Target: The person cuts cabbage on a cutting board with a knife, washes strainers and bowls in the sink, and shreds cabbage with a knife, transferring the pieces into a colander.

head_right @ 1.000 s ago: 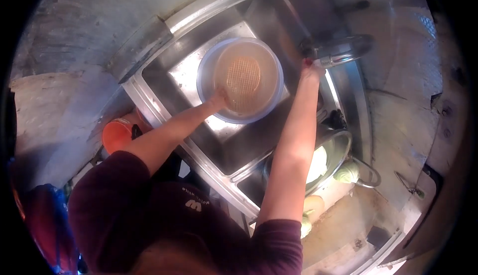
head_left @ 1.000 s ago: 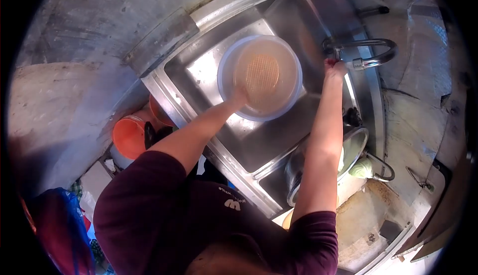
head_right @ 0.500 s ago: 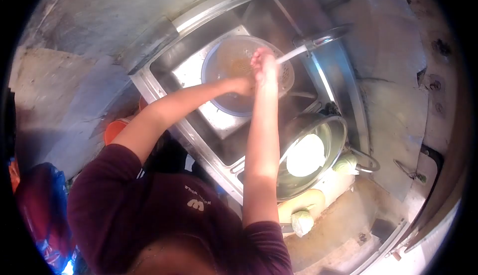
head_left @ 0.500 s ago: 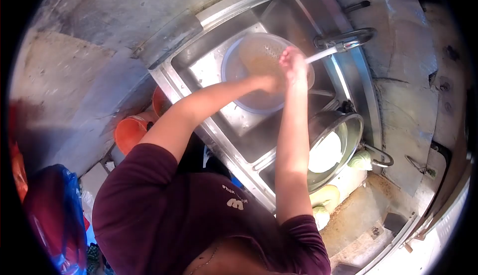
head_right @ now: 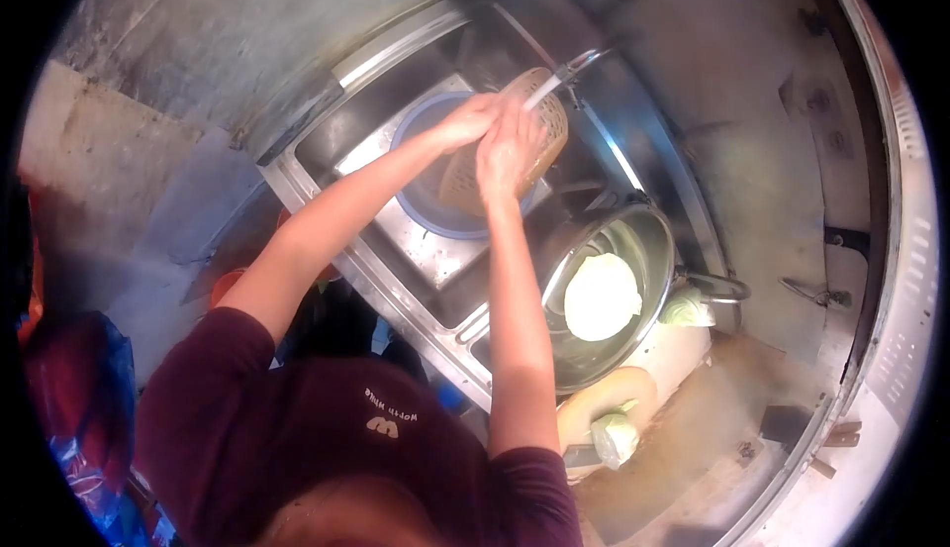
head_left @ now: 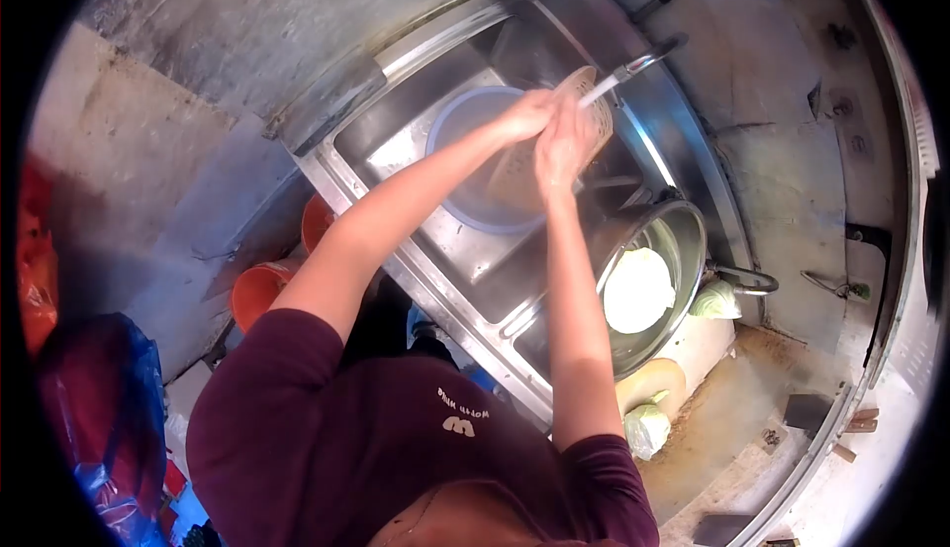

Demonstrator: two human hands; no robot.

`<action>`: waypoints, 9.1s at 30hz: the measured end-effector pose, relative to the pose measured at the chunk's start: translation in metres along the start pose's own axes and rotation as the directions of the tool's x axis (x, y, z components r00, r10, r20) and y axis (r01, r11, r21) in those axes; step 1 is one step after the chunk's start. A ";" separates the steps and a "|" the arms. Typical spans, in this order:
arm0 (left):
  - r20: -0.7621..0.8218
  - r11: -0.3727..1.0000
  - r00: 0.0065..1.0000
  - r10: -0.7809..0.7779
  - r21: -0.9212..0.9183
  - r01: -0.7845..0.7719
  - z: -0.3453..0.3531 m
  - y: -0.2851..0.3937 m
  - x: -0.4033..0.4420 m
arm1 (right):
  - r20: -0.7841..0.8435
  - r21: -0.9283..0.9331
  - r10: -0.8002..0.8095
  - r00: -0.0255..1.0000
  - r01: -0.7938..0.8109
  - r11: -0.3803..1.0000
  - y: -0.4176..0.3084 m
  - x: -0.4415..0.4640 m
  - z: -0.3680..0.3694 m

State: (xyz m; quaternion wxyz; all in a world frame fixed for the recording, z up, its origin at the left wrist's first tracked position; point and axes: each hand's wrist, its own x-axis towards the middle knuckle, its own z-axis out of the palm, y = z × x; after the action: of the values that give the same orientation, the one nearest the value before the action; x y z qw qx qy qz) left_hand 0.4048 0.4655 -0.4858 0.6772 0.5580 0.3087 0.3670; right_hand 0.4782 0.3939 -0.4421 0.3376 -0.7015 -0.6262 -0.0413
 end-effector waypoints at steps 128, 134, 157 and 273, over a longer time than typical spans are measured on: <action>-0.161 0.819 0.917 -0.366 -0.523 0.235 -0.084 -0.022 -0.086 | 0.789 0.349 0.328 0.519 -0.818 0.457 0.047 0.016 0.044; -0.156 0.815 0.923 -0.352 -0.536 0.220 -0.090 -0.026 -0.085 | 0.784 0.491 0.222 0.580 -0.798 0.350 0.036 0.008 0.029; -0.155 0.838 0.930 -0.332 -0.500 0.216 -0.097 -0.021 -0.100 | 0.728 0.495 0.135 0.672 -0.651 0.575 0.036 0.006 0.031; -0.756 0.982 0.653 -0.056 -0.160 -0.101 -0.077 0.098 -0.217 | -0.048 -0.143 0.165 0.985 -0.170 0.975 0.015 -0.083 -0.010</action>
State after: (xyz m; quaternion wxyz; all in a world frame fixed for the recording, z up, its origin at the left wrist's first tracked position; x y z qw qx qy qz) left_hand 0.2096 0.3343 -0.4024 0.5316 0.2918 0.5196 0.6019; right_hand 0.4775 0.3183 -0.4812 0.2987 -0.7738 -0.5540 -0.0712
